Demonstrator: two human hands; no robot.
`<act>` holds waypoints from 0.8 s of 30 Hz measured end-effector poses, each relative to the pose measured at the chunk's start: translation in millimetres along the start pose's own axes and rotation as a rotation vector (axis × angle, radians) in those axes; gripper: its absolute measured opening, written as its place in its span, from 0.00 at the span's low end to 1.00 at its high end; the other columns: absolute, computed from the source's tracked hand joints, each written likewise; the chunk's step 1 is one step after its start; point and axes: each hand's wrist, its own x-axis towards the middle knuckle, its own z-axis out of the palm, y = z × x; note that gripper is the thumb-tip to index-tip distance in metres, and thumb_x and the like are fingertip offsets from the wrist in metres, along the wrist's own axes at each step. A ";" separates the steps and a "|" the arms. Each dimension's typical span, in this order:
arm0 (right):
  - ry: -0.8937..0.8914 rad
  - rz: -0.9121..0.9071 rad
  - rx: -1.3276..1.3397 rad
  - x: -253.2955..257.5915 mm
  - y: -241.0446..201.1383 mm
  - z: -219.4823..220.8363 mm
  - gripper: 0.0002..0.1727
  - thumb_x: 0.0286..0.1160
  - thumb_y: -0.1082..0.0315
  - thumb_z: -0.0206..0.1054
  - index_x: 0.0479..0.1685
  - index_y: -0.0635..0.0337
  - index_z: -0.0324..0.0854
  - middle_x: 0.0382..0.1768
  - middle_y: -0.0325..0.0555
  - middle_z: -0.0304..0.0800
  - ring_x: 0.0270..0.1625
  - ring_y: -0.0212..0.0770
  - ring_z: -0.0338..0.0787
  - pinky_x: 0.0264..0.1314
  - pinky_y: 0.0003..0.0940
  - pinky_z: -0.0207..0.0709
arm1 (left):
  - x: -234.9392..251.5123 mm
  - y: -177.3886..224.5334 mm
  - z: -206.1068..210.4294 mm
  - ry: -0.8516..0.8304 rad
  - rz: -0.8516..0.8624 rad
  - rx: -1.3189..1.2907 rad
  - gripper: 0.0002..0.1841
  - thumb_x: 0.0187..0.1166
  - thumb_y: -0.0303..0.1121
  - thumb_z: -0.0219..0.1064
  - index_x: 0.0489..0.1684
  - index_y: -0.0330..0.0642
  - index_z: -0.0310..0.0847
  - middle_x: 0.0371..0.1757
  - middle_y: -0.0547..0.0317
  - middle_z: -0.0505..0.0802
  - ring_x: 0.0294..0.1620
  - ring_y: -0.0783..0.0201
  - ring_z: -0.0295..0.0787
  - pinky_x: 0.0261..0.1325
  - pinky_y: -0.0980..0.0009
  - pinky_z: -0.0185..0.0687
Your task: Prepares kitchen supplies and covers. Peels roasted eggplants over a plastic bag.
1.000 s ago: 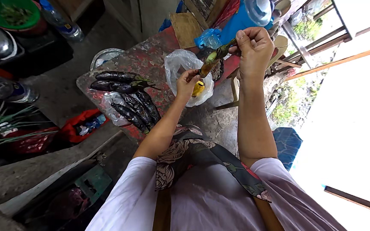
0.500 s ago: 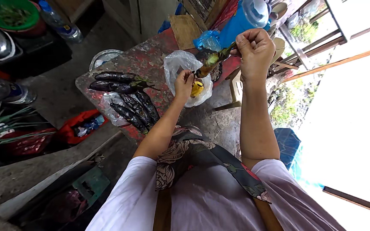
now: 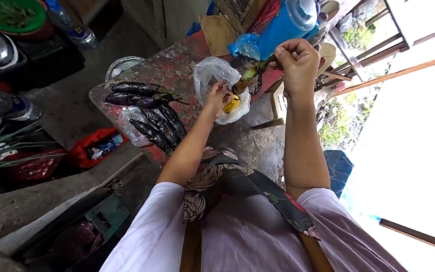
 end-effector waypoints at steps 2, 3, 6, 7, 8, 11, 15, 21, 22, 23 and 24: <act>0.010 -0.004 0.050 1.2 -0.9 -3.4 0.03 0.80 0.75 0.67 0.45 0.65 0.81 0.39 0.40 0.89 0.36 0.31 0.93 0.44 0.30 0.92 | -2.4 3.0 -1.4 -0.134 -0.065 -0.139 0.21 0.96 0.32 0.44 0.86 0.43 0.57 0.67 0.49 0.82 0.57 0.61 0.89 0.62 0.65 0.87; 0.018 -0.003 0.075 1.2 -1.0 -5.4 0.03 0.80 0.74 0.67 0.45 0.64 0.81 0.39 0.39 0.89 0.36 0.31 0.93 0.44 0.30 0.92 | -3.6 3.2 -2.4 -0.185 -0.068 -0.178 0.22 0.96 0.32 0.44 0.86 0.43 0.57 0.68 0.49 0.83 0.59 0.60 0.89 0.64 0.65 0.86; 0.049 0.017 0.126 -0.9 1.4 -8.3 0.02 0.84 0.72 0.63 0.47 0.61 0.78 0.37 0.37 0.86 0.32 0.28 0.89 0.35 0.24 0.87 | -8.1 6.6 0.8 -0.188 -0.030 -0.244 0.16 0.94 0.27 0.49 0.75 0.40 0.68 0.60 0.55 0.87 0.53 0.65 0.91 0.60 0.69 0.88; 0.063 0.032 0.138 -2.9 3.8 -8.1 0.03 0.86 0.71 0.62 0.48 0.61 0.77 0.37 0.37 0.85 0.29 0.27 0.86 0.30 0.21 0.82 | -8.9 7.5 1.4 -0.177 -0.013 -0.255 0.14 0.93 0.26 0.49 0.72 0.40 0.70 0.59 0.56 0.87 0.52 0.65 0.91 0.61 0.69 0.88; 0.070 0.054 0.153 -4.5 6.8 -8.0 0.04 0.87 0.70 0.61 0.49 0.61 0.77 0.36 0.37 0.85 0.27 0.26 0.84 0.27 0.19 0.79 | -8.9 8.1 1.8 -0.168 0.006 -0.264 0.13 0.92 0.25 0.50 0.70 0.39 0.71 0.58 0.56 0.87 0.52 0.65 0.91 0.61 0.68 0.88; 0.079 0.110 0.203 -7.3 17.3 -7.2 0.05 0.86 0.70 0.63 0.52 0.60 0.78 0.36 0.36 0.86 0.27 0.25 0.83 0.28 0.18 0.79 | -9.4 11.0 1.8 -0.154 0.050 -0.266 0.13 0.91 0.24 0.51 0.68 0.40 0.71 0.57 0.57 0.87 0.51 0.66 0.90 0.61 0.69 0.88; 0.111 0.125 0.148 -9.8 35.9 -6.1 0.07 0.76 0.78 0.69 0.49 0.67 0.82 0.37 0.40 0.87 0.30 0.28 0.87 0.34 0.23 0.86 | -7.7 5.5 -2.5 -0.098 0.069 -0.173 0.14 0.90 0.22 0.53 0.70 0.37 0.68 0.59 0.55 0.84 0.51 0.65 0.89 0.60 0.68 0.87; 0.156 0.256 0.171 -30.7 71.2 0.4 0.05 0.78 0.76 0.69 0.47 0.67 0.83 0.35 0.41 0.89 0.29 0.31 0.90 0.36 0.28 0.90 | 2.1 -20.5 -24.7 -0.061 0.075 0.198 0.19 0.87 0.21 0.59 0.75 0.30 0.69 0.63 0.44 0.83 0.53 0.62 0.88 0.59 0.65 0.87; 0.163 0.272 0.193 -34.5 78.4 -0.2 0.05 0.78 0.77 0.68 0.47 0.67 0.82 0.34 0.40 0.89 0.29 0.31 0.90 0.36 0.27 0.90 | 2.7 -23.6 -27.6 -0.073 0.079 0.242 0.20 0.86 0.21 0.59 0.76 0.30 0.69 0.64 0.42 0.83 0.54 0.61 0.88 0.60 0.64 0.87; 0.170 0.288 0.219 -38.0 85.3 -1.2 0.04 0.79 0.77 0.68 0.47 0.67 0.82 0.34 0.40 0.89 0.28 0.31 0.90 0.35 0.27 0.90 | 3.6 -26.2 -30.1 -0.083 0.082 0.288 0.21 0.85 0.21 0.60 0.76 0.30 0.69 0.66 0.41 0.83 0.57 0.59 0.88 0.62 0.63 0.86; 0.177 0.307 0.238 -42.0 91.2 -2.3 0.04 0.79 0.77 0.68 0.47 0.67 0.82 0.33 0.40 0.90 0.28 0.31 0.90 0.36 0.28 0.90 | 4.5 -28.4 -32.4 -0.094 0.089 0.354 0.22 0.85 0.21 0.61 0.77 0.30 0.69 0.68 0.39 0.83 0.59 0.58 0.88 0.64 0.63 0.86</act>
